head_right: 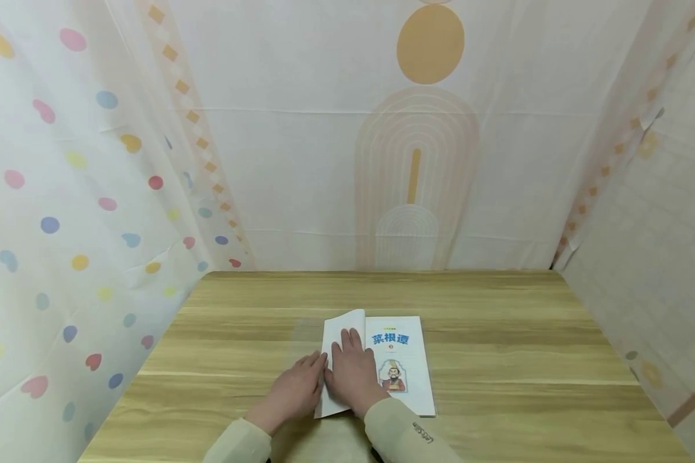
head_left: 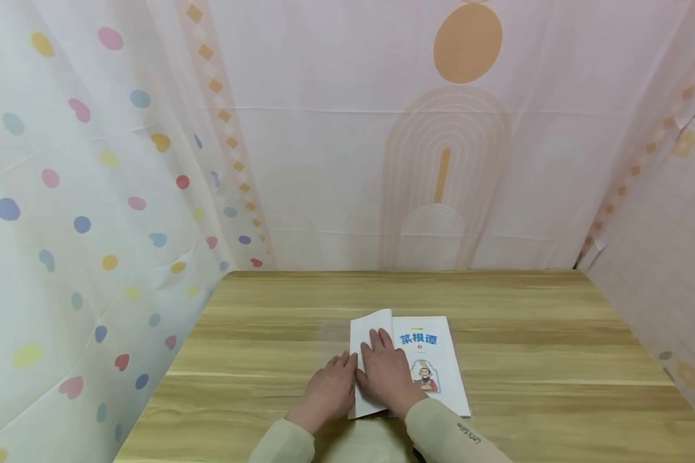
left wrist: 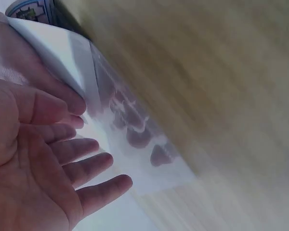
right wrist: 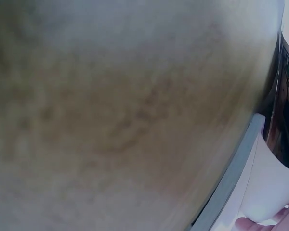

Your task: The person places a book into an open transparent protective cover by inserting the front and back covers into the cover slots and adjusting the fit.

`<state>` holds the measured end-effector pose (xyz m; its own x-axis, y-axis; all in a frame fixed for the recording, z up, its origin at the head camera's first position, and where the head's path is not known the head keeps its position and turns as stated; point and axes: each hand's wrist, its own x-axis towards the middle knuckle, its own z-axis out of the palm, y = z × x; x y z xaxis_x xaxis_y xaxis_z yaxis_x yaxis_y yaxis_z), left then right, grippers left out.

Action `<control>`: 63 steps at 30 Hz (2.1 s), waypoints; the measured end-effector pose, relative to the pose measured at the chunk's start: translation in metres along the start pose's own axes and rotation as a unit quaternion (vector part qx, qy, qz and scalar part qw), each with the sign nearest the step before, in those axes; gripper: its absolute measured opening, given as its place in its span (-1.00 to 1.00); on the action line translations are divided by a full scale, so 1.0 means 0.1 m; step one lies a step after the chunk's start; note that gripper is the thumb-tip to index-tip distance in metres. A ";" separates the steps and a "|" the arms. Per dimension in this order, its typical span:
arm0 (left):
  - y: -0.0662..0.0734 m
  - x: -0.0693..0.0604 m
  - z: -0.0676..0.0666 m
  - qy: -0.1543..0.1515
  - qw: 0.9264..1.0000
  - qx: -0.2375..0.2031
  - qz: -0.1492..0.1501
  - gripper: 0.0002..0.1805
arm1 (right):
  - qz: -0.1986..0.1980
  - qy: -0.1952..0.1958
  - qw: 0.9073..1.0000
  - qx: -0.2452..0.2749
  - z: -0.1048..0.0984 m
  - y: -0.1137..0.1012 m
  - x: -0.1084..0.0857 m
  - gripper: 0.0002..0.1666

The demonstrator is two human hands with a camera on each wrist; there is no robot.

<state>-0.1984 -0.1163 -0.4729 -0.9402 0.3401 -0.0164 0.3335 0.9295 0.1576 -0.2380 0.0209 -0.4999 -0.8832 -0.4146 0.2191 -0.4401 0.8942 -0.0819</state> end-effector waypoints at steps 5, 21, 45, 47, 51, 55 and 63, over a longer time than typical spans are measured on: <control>-0.04 0.02 0.00 -0.017 0.999 0.016 0.022 -0.54 | -0.002 0.002 0.999 0.052 0.03 0.01 0.00 -0.48; -0.12 0.02 0.01 -0.009 0.999 -0.022 0.027 -0.55 | -0.039 -0.147 0.948 0.280 -0.21 0.69 -0.30 0.42; -0.20 0.01 -0.01 -0.012 0.995 -0.095 -0.038 -0.48 | -0.074 -0.130 0.971 0.187 -0.21 0.60 -0.27 0.38; -0.21 0.01 -0.01 -0.008 0.995 -0.095 -0.034 -0.48 | -0.070 -0.131 0.973 0.179 -0.22 0.57 -0.27 0.38; -0.22 0.01 0.01 -0.001 0.996 -0.086 -0.026 -0.47 | -0.062 -0.134 0.975 0.168 -0.23 0.54 -0.25 0.38; -0.25 0.01 0.03 0.001 0.997 -0.069 -0.015 -0.48 | -0.058 -0.136 0.977 0.156 -0.23 0.51 -0.24 0.38; -0.30 0.04 0.09 0.027 0.994 -0.099 -0.035 -0.54 | -0.058 -0.132 0.979 0.142 -0.21 0.48 -0.24 0.37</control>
<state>-0.2117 -0.1418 -0.4861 -0.9646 0.2632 0.0177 0.2526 0.9020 0.3500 -0.2346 0.0778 -0.4885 -0.8195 -0.5730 -0.0131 -0.5336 0.7711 -0.3474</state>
